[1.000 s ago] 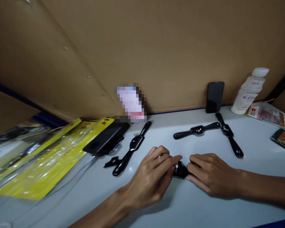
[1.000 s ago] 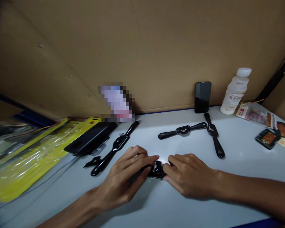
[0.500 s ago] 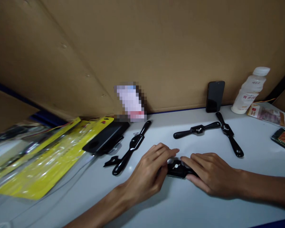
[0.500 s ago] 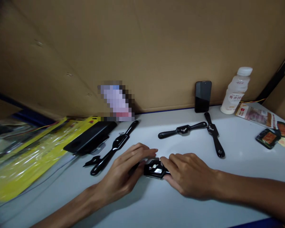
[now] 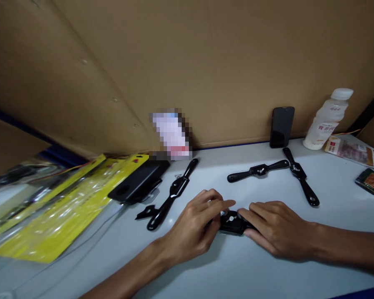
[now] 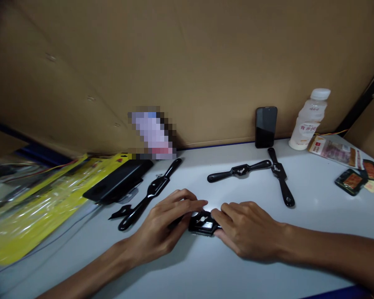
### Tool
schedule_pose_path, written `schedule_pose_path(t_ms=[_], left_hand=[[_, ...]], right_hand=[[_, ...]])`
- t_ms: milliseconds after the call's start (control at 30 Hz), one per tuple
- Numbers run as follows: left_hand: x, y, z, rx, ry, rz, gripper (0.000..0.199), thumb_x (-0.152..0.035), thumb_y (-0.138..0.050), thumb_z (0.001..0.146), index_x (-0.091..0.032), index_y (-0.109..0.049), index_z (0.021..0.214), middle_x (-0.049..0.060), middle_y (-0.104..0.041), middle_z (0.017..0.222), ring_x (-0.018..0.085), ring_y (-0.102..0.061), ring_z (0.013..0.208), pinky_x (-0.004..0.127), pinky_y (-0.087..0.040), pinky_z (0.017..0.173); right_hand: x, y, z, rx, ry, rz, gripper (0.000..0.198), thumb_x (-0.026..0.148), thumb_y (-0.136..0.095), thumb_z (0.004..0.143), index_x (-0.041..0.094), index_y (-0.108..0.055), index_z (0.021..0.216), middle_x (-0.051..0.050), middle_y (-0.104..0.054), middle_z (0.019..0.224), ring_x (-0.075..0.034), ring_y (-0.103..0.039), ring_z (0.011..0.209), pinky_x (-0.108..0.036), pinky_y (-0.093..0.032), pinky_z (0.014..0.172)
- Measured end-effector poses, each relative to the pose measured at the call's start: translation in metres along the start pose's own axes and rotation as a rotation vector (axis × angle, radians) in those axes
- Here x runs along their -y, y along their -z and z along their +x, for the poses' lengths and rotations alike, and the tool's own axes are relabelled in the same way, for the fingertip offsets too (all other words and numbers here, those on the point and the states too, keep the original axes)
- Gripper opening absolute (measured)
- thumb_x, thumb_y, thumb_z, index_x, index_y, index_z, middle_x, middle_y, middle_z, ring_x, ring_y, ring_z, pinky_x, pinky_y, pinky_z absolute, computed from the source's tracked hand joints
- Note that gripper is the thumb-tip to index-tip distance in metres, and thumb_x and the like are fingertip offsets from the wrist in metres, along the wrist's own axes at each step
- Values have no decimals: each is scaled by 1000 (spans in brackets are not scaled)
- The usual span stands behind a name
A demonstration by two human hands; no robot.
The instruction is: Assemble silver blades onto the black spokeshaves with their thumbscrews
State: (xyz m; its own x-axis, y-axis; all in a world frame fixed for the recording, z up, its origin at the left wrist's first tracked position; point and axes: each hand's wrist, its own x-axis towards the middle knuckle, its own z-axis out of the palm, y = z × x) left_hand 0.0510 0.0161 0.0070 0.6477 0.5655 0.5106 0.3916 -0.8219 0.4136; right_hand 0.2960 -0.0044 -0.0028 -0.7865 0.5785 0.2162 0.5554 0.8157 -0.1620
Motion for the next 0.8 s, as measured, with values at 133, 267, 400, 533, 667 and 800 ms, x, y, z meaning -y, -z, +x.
schedule_pose_path(t_ms=[133,267,400,533,667,800], left_hand=[[2,0,-1,11,-2,-12,46,2,-44,84,-17,-62,123,6,-71,87,21,-60,86,37,-54,72],[1,1,-1,14,-15,13,44,2,-44,85,-17,-61,121,5,-70,84,21,-59,86,36,-52,71],[-2,2,0,-9,-24,50,35,0,-45,87,-15,-62,114,7,-68,89,22,-57,88,38,-51,74],[-6,4,2,53,-34,45,29,-3,-48,88,-15,-63,109,8,-64,93,21,-54,86,37,-48,74],[-7,6,3,99,-58,32,31,-3,-49,87,-17,-64,111,7,-63,96,21,-53,87,37,-46,74],[-8,5,3,109,-69,17,30,-4,-50,87,-17,-65,109,7,-63,96,21,-53,86,37,-46,73]], right_hand=[[0,1,-1,9,-1,-1,30,32,-42,105,11,-55,123,-8,-64,94,-21,-61,76,-37,-51,69],[0,0,0,1,5,0,30,31,-43,105,11,-56,123,-8,-64,94,-22,-61,76,-37,-51,68],[0,-2,0,-7,0,9,27,31,-46,104,11,-56,119,-9,-65,94,-22,-61,78,-37,-50,69],[-1,-3,-1,-1,-16,30,23,31,-47,103,13,-57,114,-8,-65,93,-22,-61,79,-37,-49,69],[-1,-3,-1,-15,-11,29,23,31,-45,103,13,-56,113,-7,-64,92,-21,-60,76,-36,-47,68],[-1,-2,-1,-32,0,19,22,32,-45,104,14,-57,109,-6,-63,90,-21,-59,75,-35,-46,67]])
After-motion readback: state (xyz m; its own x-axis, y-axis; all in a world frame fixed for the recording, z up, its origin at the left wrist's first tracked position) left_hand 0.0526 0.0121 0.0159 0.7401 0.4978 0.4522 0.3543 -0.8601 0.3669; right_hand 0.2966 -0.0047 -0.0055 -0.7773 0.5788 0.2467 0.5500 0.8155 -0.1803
